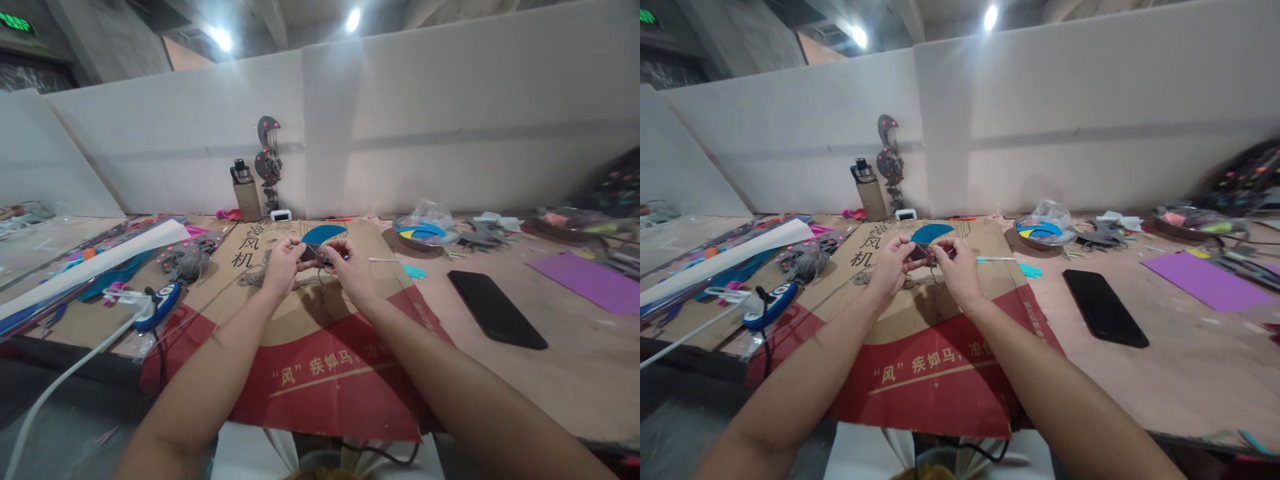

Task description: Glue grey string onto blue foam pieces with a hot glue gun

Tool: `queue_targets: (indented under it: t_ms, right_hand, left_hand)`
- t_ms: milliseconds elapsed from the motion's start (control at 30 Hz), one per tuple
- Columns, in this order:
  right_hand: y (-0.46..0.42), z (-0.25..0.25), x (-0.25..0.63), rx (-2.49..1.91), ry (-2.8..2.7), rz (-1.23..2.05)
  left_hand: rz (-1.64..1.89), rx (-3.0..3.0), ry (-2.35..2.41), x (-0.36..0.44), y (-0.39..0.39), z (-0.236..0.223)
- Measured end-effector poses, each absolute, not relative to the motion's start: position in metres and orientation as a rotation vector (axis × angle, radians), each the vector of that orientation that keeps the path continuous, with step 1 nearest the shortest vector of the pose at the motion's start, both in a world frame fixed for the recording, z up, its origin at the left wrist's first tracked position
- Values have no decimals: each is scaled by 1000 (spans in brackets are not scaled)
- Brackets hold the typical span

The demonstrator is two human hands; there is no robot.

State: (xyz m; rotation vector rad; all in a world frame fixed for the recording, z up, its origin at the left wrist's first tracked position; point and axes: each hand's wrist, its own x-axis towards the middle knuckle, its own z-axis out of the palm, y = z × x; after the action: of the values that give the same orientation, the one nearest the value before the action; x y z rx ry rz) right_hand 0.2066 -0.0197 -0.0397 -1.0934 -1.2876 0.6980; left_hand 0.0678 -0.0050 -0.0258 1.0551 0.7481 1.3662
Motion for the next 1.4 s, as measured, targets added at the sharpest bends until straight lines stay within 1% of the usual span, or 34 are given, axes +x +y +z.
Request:
queue_targets:
  t_ms: [233,400,467,567,700,800,967,1100,1233,1300,1400]
  right_hand:
    - [-19,-43,208,-1207,-1345,560]
    - [-21,-39,200,-1315,-1343,307]
    - [-19,-39,198,-1355,-1308,280]
    - [-15,-40,200,-1292,-1262,450]
    - [-15,-42,204,-1016,-1274,770]
    - [-18,-41,204,-947,-1224,851]
    - [-20,-45,203,-1015,-1286,698]
    - [-18,-55,200,-1022,-1431,704]
    - [-10,-59,206,-1192,-1477,721]
    - [-5,-58,218,-1276,-1522,619]
    - [2,-58,240,-1446,-1563,311]
  left_hand:
    - [1333,1172,734,70,-5,-33]
    - [1360,1145,753,75,-10,-31]
    - [1364,1149,740,77,-11,-30]
    - [1353,1160,729,79,-13,-30]
    - [1381,1125,744,77,-11,-29]
    - [1406,1094,758,76,-11,-25]
    - [1420,1071,754,75,-10,-24]
    - [1439,1148,812,72,-7,-28]
    - [1505,1292,875,65,0,-28]
    - [1548,1293,889,60,5,-27]
    - [1603,1234,908,53,13,-27]
